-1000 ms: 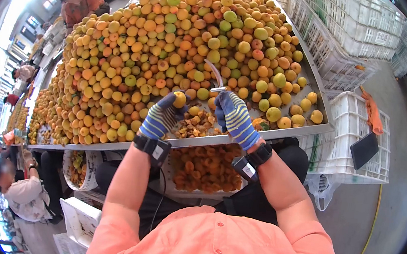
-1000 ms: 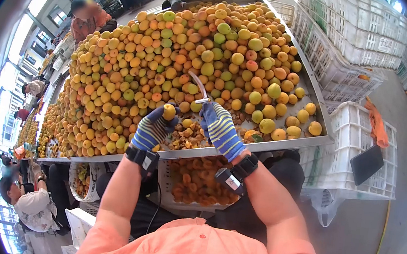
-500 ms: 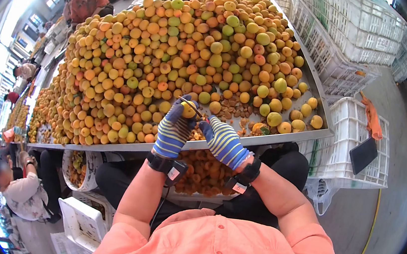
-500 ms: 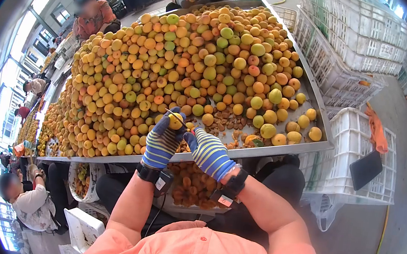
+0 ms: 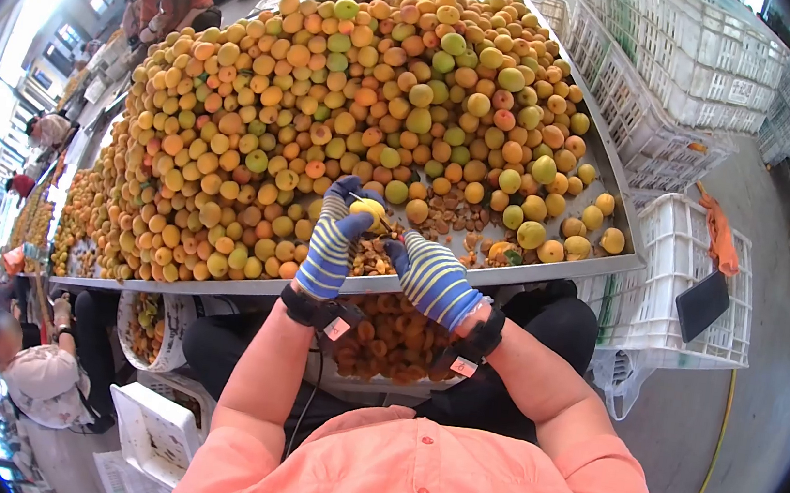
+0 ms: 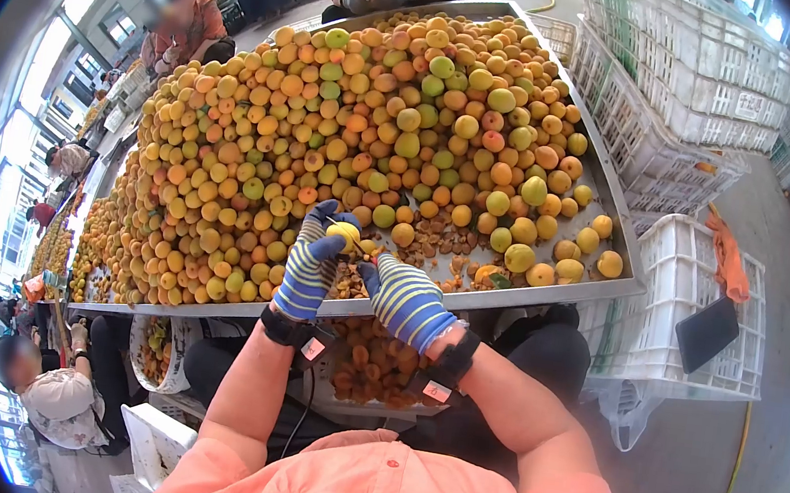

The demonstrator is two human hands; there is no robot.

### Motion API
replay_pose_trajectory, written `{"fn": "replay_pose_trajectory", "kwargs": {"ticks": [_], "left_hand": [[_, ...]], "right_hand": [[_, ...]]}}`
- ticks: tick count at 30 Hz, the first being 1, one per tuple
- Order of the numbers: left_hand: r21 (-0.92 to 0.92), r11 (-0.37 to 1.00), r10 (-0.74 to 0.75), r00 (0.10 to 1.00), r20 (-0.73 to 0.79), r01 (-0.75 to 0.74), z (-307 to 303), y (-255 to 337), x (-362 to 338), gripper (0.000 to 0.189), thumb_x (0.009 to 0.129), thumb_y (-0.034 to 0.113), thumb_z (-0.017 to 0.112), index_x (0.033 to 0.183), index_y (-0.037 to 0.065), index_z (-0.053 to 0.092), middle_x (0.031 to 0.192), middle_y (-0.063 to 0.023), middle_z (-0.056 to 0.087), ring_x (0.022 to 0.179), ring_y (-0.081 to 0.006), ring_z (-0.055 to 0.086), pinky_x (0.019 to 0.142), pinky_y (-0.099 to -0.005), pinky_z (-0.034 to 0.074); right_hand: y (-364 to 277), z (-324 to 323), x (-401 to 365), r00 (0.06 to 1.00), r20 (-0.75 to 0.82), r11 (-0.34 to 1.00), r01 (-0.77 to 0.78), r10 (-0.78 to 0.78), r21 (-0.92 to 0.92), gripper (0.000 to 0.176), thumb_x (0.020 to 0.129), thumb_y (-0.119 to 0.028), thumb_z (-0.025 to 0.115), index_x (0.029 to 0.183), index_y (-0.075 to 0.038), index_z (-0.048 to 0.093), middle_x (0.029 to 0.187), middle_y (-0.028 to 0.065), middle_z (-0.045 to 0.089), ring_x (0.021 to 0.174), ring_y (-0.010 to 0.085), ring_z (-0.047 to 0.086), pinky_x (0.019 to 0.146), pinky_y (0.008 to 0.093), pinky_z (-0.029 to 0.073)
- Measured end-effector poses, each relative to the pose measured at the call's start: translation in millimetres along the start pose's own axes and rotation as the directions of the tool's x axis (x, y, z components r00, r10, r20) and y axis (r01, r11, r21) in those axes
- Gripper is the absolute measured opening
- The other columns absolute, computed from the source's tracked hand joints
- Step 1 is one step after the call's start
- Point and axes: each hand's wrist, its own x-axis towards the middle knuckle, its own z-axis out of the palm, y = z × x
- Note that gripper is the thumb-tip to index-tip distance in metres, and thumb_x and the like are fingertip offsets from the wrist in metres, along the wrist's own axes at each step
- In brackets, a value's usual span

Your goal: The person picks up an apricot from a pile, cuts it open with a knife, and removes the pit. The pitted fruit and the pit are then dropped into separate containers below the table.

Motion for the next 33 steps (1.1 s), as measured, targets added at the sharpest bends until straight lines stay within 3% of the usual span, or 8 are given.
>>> {"fn": "replay_pose_trajectory", "kwargs": {"ticks": [4, 9, 13, 16, 20, 25, 29, 33], "left_hand": [[-0.494, 0.852, -0.131, 0.984, 0.12, 0.174, 9.2, -2.0, -3.5, 0.047, 0.091, 0.033, 0.059, 0.123, 0.002, 0.046, 0.121, -0.0149, 0.056, 0.105, -0.0249, 0.058, 0.089, -0.0377, 0.051], [-0.441, 0.881, -0.167, 0.985, 0.042, 0.168, 9.2, -5.1, -2.6, 0.051, 0.087, 0.02, 0.064, 0.127, -0.002, 0.041, 0.123, -0.0203, 0.054, 0.11, -0.029, 0.057, 0.091, -0.0397, 0.05], [0.09, 0.995, -0.053, 0.998, 0.035, 0.05, 10.3, 1.2, 0.8, 0.076, 0.08, 0.005, 0.066, 0.14, -0.003, 0.02, 0.124, -0.0237, 0.052, 0.114, -0.0328, 0.054, 0.095, -0.0429, 0.048], [-0.129, 0.991, 0.02, 0.999, -0.037, -0.024, 27.1, 4.2, -8.7, 0.071, 0.084, 0.016, 0.065, 0.139, -0.004, 0.025, 0.125, -0.0246, 0.051, 0.116, -0.0329, 0.052, 0.096, -0.0418, 0.047], [-0.62, 0.659, -0.337, 0.904, 0.262, 0.425, 4.0, -4.5, -12.7, 0.061, 0.089, 0.043, 0.058, 0.126, -0.005, 0.046, 0.125, -0.0226, 0.052, 0.111, -0.0277, 0.054, 0.091, -0.0356, 0.049], [-0.526, 0.793, -0.233, 0.951, 0.202, 0.306, 11.7, -6.8, -11.1, 0.049, 0.09, 0.029, 0.059, 0.122, -0.005, 0.046, 0.121, -0.0195, 0.054, 0.11, -0.0282, 0.055, 0.09, -0.036, 0.05], [-0.099, 0.995, 0.022, 0.996, -0.082, -0.03, 22.3, -8.6, -9.6, 0.044, 0.088, 0.012, 0.062, 0.124, -0.005, 0.044, 0.125, -0.0205, 0.052, 0.114, -0.0311, 0.054, 0.097, -0.0427, 0.048], [-0.515, 0.843, -0.166, 0.986, 0.027, 0.156, 23.3, -5.3, -9.5, 0.053, 0.093, 0.035, 0.054, 0.125, -0.006, 0.043, 0.127, -0.0221, 0.051, 0.113, -0.0327, 0.054, 0.096, -0.0431, 0.047]], "right_hand": [[1.0, 1.0, 8.2, 0.999, -0.043, 1.0, -0.004, 0.004, 0.001, 0.032, 0.093, -0.03, 0.051, 0.096, 0.001, 0.057, 0.065, 0.0211, 0.06, 0.063, 0.0378, 0.06, 0.055, 0.0454, 0.046], [-1.9, -3.1, 4.5, 1.0, 0.01, 0.999, -0.013, 0.013, 0.045, 0.032, 0.093, -0.026, 0.053, 0.11, 0.001, 0.056, 0.065, 0.021, 0.059, 0.062, 0.0387, 0.059, 0.054, 0.0458, 0.044], [6.0, -3.3, 6.5, 0.998, 0.064, 0.999, -0.032, 0.03, 0.043, 0.032, 0.093, -0.03, 0.051, 0.101, 0.0, 0.058, 0.069, 0.0215, 0.061, 0.067, 0.0376, 0.061, 0.058, 0.0452, 0.046], [5.8, -6.6, 7.6, 0.998, 0.061, 0.999, -0.006, 0.003, 0.048, 0.031, 0.093, -0.029, 0.052, 0.101, 0.0, 0.057, 0.071, 0.0222, 0.061, 0.07, 0.0387, 0.061, 0.059, 0.0456, 0.046], [-4.5, -13.6, 5.0, 0.999, -0.011, 0.991, 0.049, -0.048, 0.123, 0.03, 0.092, -0.027, 0.054, 0.105, 0.0, 0.055, 0.071, 0.0219, 0.061, 0.07, 0.0396, 0.06, 0.059, 0.0462, 0.046], [-0.7, -6.0, 1.1, 0.999, 0.001, 0.995, 0.047, -0.047, -0.083, 0.028, 0.092, -0.027, 0.054, 0.101, 0.0, 0.056, 0.064, 0.02, 0.06, 0.063, 0.0368, 0.061, 0.054, 0.0457, 0.045], [0.5, -4.2, 0.5, 1.0, -0.01, 0.997, 0.013, -0.014, -0.071, 0.029, 0.093, -0.028, 0.052, 0.088, 0.0, 0.056, 0.062, 0.0201, 0.059, 0.062, 0.0372, 0.06, 0.053, 0.0461, 0.045], [-6.8, -14.1, 1.3, 1.0, -0.015, 0.999, -0.009, 0.008, -0.039, 0.029, 0.092, -0.028, 0.053, 0.089, 0.0, 0.056, 0.064, 0.0201, 0.06, 0.063, 0.0371, 0.061, 0.054, 0.0454, 0.046]]}}
